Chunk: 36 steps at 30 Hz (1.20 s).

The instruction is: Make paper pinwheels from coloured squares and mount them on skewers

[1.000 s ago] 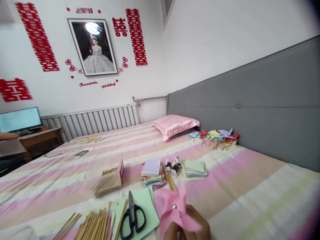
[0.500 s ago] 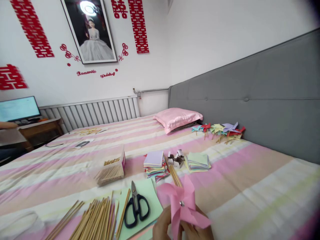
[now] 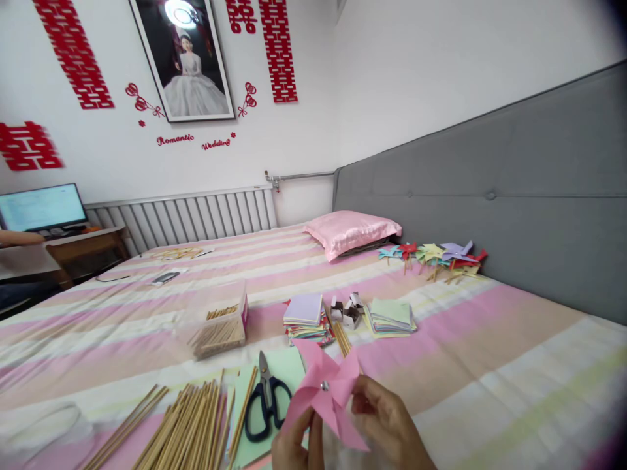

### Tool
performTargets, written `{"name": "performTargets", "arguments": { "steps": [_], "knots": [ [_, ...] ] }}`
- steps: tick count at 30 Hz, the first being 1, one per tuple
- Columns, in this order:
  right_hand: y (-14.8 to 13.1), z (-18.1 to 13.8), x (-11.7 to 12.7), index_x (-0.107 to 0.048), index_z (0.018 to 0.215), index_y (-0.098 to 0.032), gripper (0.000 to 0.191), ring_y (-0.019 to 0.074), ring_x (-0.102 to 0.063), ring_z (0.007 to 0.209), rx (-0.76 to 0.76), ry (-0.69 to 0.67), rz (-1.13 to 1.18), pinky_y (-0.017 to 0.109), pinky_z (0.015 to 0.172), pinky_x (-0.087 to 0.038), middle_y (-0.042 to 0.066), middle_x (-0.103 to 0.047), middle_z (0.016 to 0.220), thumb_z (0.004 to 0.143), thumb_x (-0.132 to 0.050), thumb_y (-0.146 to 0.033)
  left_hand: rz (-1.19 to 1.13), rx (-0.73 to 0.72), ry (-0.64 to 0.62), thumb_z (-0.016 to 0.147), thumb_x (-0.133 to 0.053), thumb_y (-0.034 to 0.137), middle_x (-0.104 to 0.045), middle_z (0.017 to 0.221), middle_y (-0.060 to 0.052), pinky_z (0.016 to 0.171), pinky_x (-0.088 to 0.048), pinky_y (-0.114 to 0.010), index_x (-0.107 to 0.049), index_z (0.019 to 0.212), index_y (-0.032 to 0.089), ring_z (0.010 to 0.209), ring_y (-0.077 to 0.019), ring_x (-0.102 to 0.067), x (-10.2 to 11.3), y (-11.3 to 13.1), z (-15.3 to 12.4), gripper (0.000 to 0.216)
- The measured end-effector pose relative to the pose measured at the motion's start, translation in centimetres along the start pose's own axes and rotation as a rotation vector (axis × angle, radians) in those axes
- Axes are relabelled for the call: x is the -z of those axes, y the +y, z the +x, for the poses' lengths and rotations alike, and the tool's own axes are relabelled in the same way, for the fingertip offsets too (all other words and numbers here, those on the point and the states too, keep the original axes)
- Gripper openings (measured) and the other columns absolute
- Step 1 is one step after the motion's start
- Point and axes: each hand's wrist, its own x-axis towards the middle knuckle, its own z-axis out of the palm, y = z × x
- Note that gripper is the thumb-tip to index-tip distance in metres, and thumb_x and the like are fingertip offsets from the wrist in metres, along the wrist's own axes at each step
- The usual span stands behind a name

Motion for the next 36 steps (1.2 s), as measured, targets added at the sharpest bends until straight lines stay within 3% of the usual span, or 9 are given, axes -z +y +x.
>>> {"name": "performTargets", "arguments": {
  "steps": [4,7,9,14,17,21,26,33,36],
  "knots": [
    [-0.1,0.3,0.4,-0.066,0.086,-0.015,0.027,0.0129,-0.046,0.059,-0.145,0.048,0.289,0.024,0.057,-0.037,0.004,-0.060,0.076,0.065,-0.063,-0.031,0.040,0.039,0.000,0.078,-0.047,0.038,-0.066,0.059,-0.003,0.049,-0.044,-0.023,-0.066,0.071,0.018,0.056,-0.0194,-0.061,0.2,-0.9,0.0,0.029],
    [0.1,0.0,-0.1,-0.065,0.074,-0.013,0.029,0.0110,-0.042,0.052,-0.192,-0.051,0.437,0.023,0.052,-0.034,0.000,-0.053,0.059,0.066,-0.064,-0.041,0.073,0.012,-0.006,0.077,-0.049,0.036,-0.068,0.062,-0.005,0.054,-0.047,-0.026,-0.068,0.075,0.017,0.057,-0.0197,-0.061,-0.2,-0.8,-0.2,0.027],
    [0.3,-0.3,-0.5,-0.063,0.067,-0.014,0.031,0.0100,-0.041,0.051,-0.208,-0.031,0.483,0.022,0.052,-0.034,-0.002,-0.050,0.054,0.066,-0.066,-0.045,0.070,-0.039,-0.030,0.078,-0.050,0.032,-0.070,0.067,-0.005,0.059,-0.048,-0.027,-0.069,0.079,0.018,0.060,-0.0193,-0.062,-0.4,-0.4,-0.2,0.024],
    [0.4,-0.4,-0.9,-0.063,0.059,-0.012,0.029,0.0085,-0.043,0.052,-0.307,0.017,0.619,0.020,0.053,-0.035,-0.002,-0.051,0.053,0.058,-0.077,-0.038,0.052,-0.212,-0.095,0.079,-0.047,0.022,-0.071,0.082,-0.007,0.066,-0.051,-0.024,-0.068,0.089,0.020,0.074,-0.0188,-0.065,0.0,0.6,0.4,0.023],
    [0.0,-0.3,-1.3,-0.065,0.059,-0.011,0.026,0.0088,-0.046,0.054,-0.372,0.009,0.682,0.020,0.055,-0.038,-0.001,-0.054,0.054,0.056,-0.079,-0.033,0.142,-0.301,-0.191,0.077,-0.051,0.018,-0.071,0.089,-0.010,0.071,-0.052,-0.022,-0.066,0.096,0.016,0.082,-0.0191,-0.066,0.6,0.5,0.7,0.024],
    [-0.5,-0.3,-1.6,-0.066,0.059,-0.014,0.022,0.0074,-0.047,0.049,-0.449,0.102,0.788,0.018,0.050,-0.038,-0.003,-0.055,0.050,0.051,-0.082,-0.028,0.285,-0.374,-0.264,0.077,-0.053,0.015,-0.070,0.091,-0.012,0.072,-0.053,-0.021,-0.066,0.098,0.013,0.084,-0.0190,-0.067,1.0,-0.1,0.8,0.025],
    [-0.4,-0.2,-1.5,-0.062,0.051,-0.013,0.030,0.0049,-0.042,0.035,-0.559,0.137,0.771,0.016,0.038,-0.034,-0.006,-0.050,0.038,0.046,-0.083,-0.032,0.362,-0.374,-0.200,0.080,-0.049,0.015,-0.071,0.091,-0.013,0.072,-0.054,-0.023,-0.067,0.096,0.013,0.084,-0.0192,-0.067,0.9,-0.4,0.7,0.024],
    [0.0,-0.5,-1.3,-0.063,0.057,-0.013,0.030,0.0058,-0.047,0.035,-0.613,0.129,0.749,0.016,0.038,-0.037,-0.003,-0.056,0.040,0.049,-0.081,-0.036,0.372,-0.350,-0.208,0.080,-0.050,0.017,-0.070,0.093,-0.012,0.073,-0.054,-0.025,-0.066,0.098,0.015,0.086,-0.0197,-0.066,1.0,-0.6,0.6,0.024],
    [0.2,-0.5,-1.4,-0.063,0.054,-0.012,0.033,0.0045,-0.046,0.035,-0.610,0.104,0.718,0.014,0.037,-0.034,-0.002,-0.056,0.040,0.048,-0.082,-0.038,0.311,-0.334,-0.139,0.080,-0.049,0.019,-0.070,0.091,-0.012,0.074,-0.054,-0.026,-0.066,0.096,0.016,0.086,-0.0196,-0.066,0.5,-0.3,0.4,0.023]
  ]
}}
